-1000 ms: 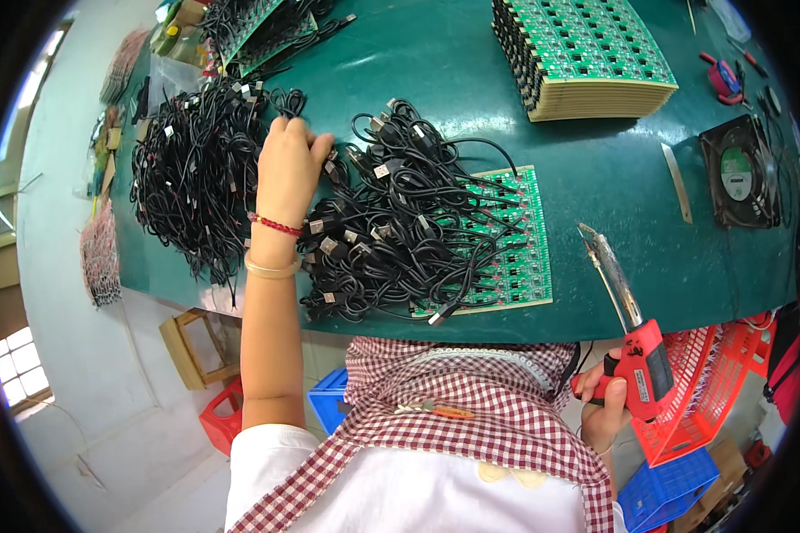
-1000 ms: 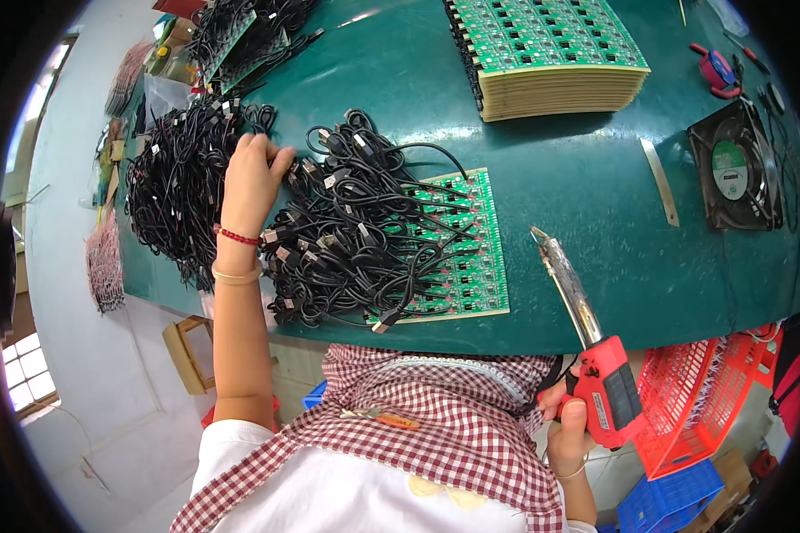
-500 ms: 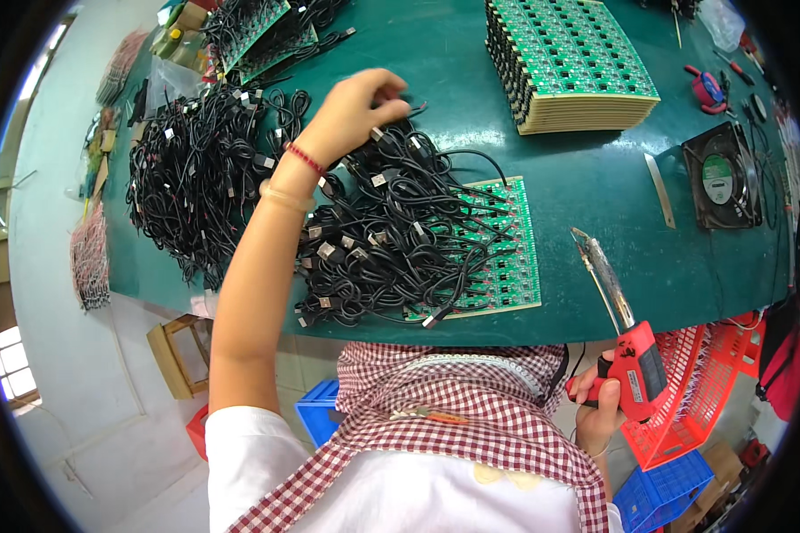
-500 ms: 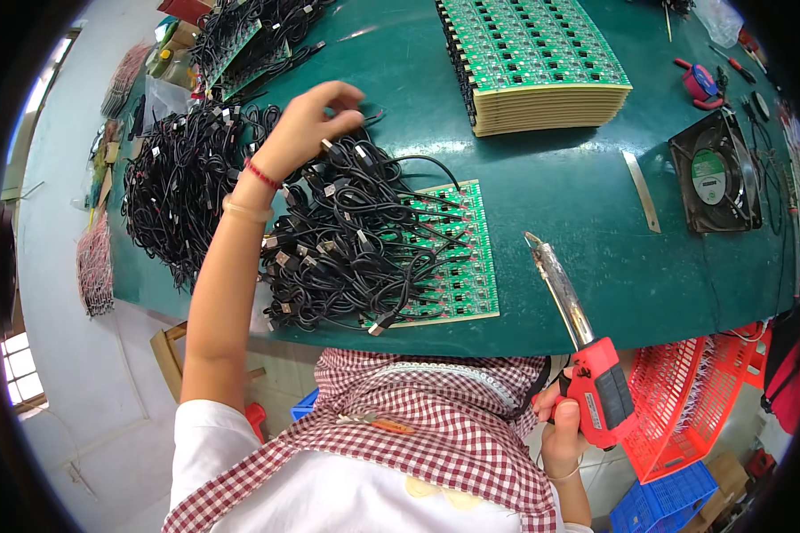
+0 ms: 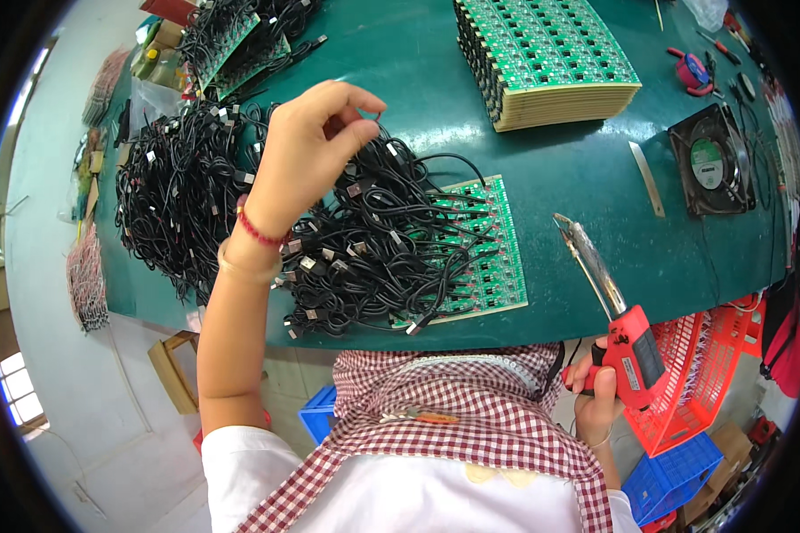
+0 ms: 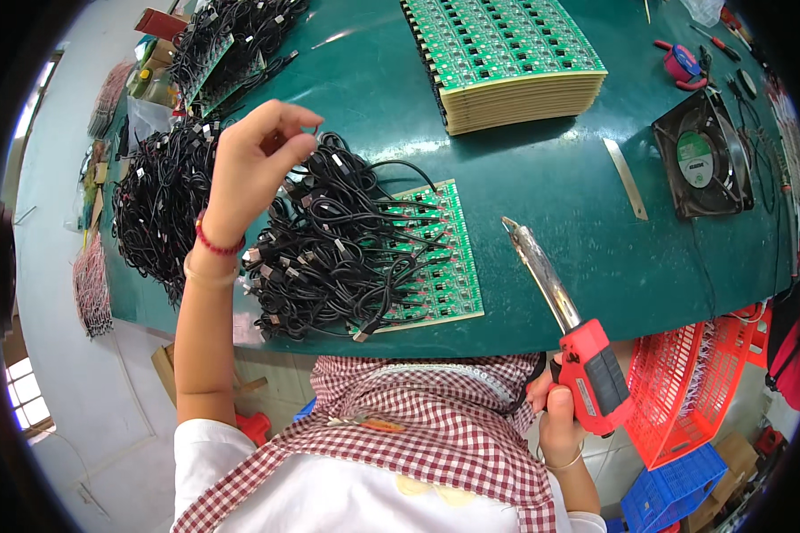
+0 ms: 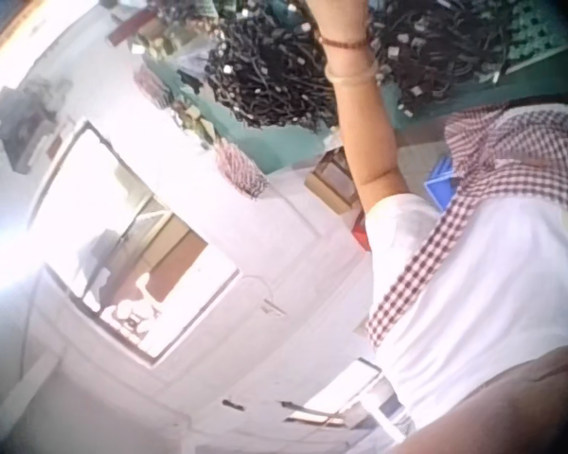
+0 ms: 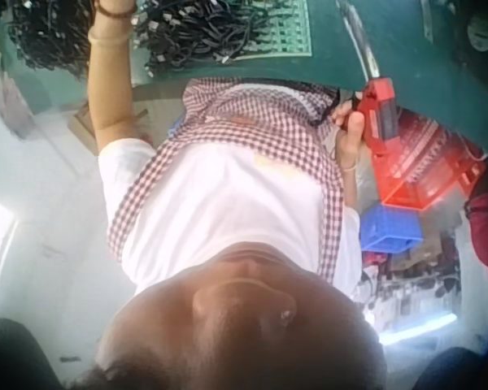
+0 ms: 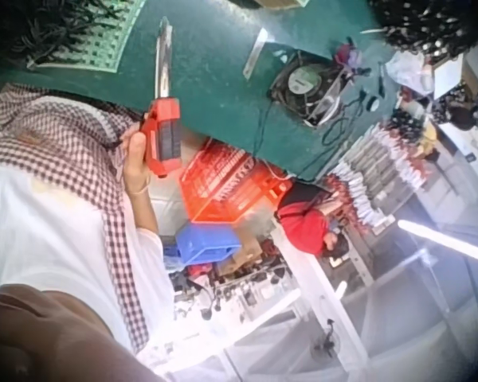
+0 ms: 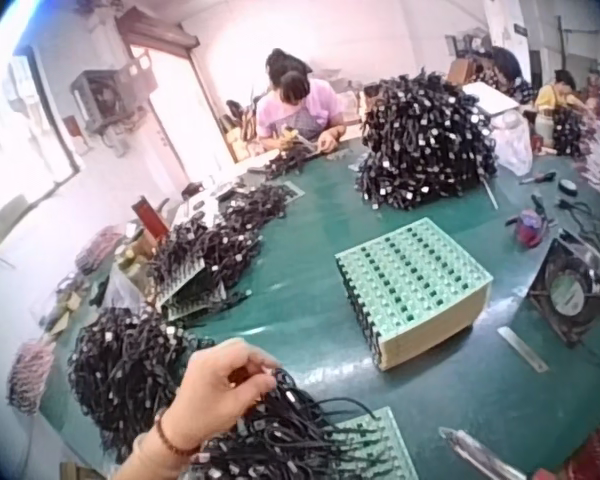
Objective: The person solders USB cables onto a circuit board using a soldering gun, sets the board aside, picks up a new circuit board from a stack, and solders USB cables onto it.
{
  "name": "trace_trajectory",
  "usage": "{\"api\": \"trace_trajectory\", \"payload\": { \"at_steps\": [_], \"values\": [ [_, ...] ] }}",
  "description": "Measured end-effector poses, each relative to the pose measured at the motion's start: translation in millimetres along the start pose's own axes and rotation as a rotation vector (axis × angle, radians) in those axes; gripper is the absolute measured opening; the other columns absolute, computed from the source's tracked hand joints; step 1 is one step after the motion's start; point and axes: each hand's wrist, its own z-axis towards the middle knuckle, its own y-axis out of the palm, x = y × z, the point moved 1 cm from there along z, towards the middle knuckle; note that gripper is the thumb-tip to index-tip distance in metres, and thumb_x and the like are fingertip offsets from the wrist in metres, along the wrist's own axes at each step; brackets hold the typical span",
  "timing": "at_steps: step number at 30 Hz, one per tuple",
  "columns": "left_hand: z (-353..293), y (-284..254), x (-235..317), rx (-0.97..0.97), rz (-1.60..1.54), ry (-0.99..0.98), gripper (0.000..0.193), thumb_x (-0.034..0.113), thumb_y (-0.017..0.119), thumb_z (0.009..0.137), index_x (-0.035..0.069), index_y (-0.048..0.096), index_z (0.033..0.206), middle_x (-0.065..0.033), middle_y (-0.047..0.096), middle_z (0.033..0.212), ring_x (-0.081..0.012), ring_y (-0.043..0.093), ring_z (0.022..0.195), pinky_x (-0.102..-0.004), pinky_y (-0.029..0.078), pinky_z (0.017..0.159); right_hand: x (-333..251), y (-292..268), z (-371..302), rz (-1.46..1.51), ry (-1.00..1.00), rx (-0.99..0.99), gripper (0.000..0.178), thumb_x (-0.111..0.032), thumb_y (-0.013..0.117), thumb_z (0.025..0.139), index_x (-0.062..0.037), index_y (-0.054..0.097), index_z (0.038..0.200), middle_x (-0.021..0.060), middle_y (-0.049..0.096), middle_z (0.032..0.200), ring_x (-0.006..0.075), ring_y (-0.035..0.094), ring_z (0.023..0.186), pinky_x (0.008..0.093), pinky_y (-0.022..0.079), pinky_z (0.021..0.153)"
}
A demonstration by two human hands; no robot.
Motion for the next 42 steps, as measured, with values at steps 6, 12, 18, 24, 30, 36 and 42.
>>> {"api": "trace_trajectory", "payload": {
  "at_steps": [6,12,18,24,30,36,42],
  "values": [
    [-25,15,49,0.034,-0.227,-0.145,0.016,-0.001,0.067,0.077,0.000,0.068,0.093,-0.0058,0.064,0.072,-0.0086,0.058,0.055,-0.0229,0.046,0.051,0,1,6,-0.007,0.007,-0.005,0.042,-0.033,0.046,0.095,0.0016,0.041,0.119,0.0064,0.047,0.065,0.0121,0.041,0.052,0.0295,0.041,0.053],
    [-36,43,79,-0.195,-0.238,0.031,0.023,-0.007,0.056,0.083,0.000,0.066,0.103,-0.0017,0.054,0.074,-0.0061,0.056,0.060,-0.0199,0.045,0.052,-1,-3,3,-0.006,0.022,0.001,0.045,-0.036,0.047,0.095,0.0015,0.041,0.119,0.0063,0.047,0.064,0.0131,0.042,0.052,0.0301,0.042,0.053],
    [-40,75,90,-0.269,-0.248,0.055,0.017,-0.007,0.056,0.082,0.001,0.065,0.093,-0.0045,0.057,0.078,-0.0088,0.059,0.059,-0.0216,0.046,0.051,-2,-10,-4,-0.011,0.028,0.032,0.045,-0.035,0.050,0.094,0.0018,0.041,0.118,0.0066,0.047,0.064,0.0135,0.044,0.053,0.0303,0.043,0.053],
    [-46,92,90,-0.300,-0.324,-0.073,0.013,-0.004,0.057,0.084,0.000,0.063,0.095,-0.0043,0.060,0.073,-0.0077,0.059,0.057,-0.0215,0.048,0.051,1,-12,-4,-0.008,0.027,0.028,0.044,-0.035,0.049,0.094,0.0021,0.042,0.117,0.0072,0.047,0.064,0.0132,0.043,0.053,0.0301,0.042,0.052],
    [-55,103,88,-0.266,-0.315,-0.117,0.012,-0.002,0.060,0.083,-0.001,0.062,0.095,-0.0055,0.060,0.069,-0.0083,0.058,0.054,-0.0220,0.048,0.049,1,-11,-1,-0.025,0.009,0.012,0.043,-0.034,0.049,0.094,0.0028,0.042,0.116,0.0075,0.048,0.062,0.0129,0.043,0.051,0.0291,0.042,0.051],
    [-61,108,85,-0.229,-0.286,-0.097,0.012,-0.002,0.060,0.083,-0.001,0.062,0.094,-0.0063,0.061,0.071,-0.0092,0.059,0.054,-0.0227,0.049,0.048,0,-8,1,-0.033,-0.001,0.005,0.043,-0.034,0.049,0.094,0.0028,0.042,0.116,0.0073,0.048,0.061,0.0125,0.043,0.051,0.0284,0.042,0.052],
    [-64,109,83,-0.186,-0.192,-0.049,0.006,-0.001,0.060,0.082,0.000,0.060,0.089,-0.0082,0.059,0.076,-0.0151,0.059,0.063,-0.0276,0.048,0.055,4,-13,-2,-0.030,0.023,0.014,0.044,-0.035,0.049,0.094,0.0024,0.042,0.116,0.0069,0.047,0.060,0.0127,0.044,0.051,0.0289,0.042,0.052]
  ]
}}
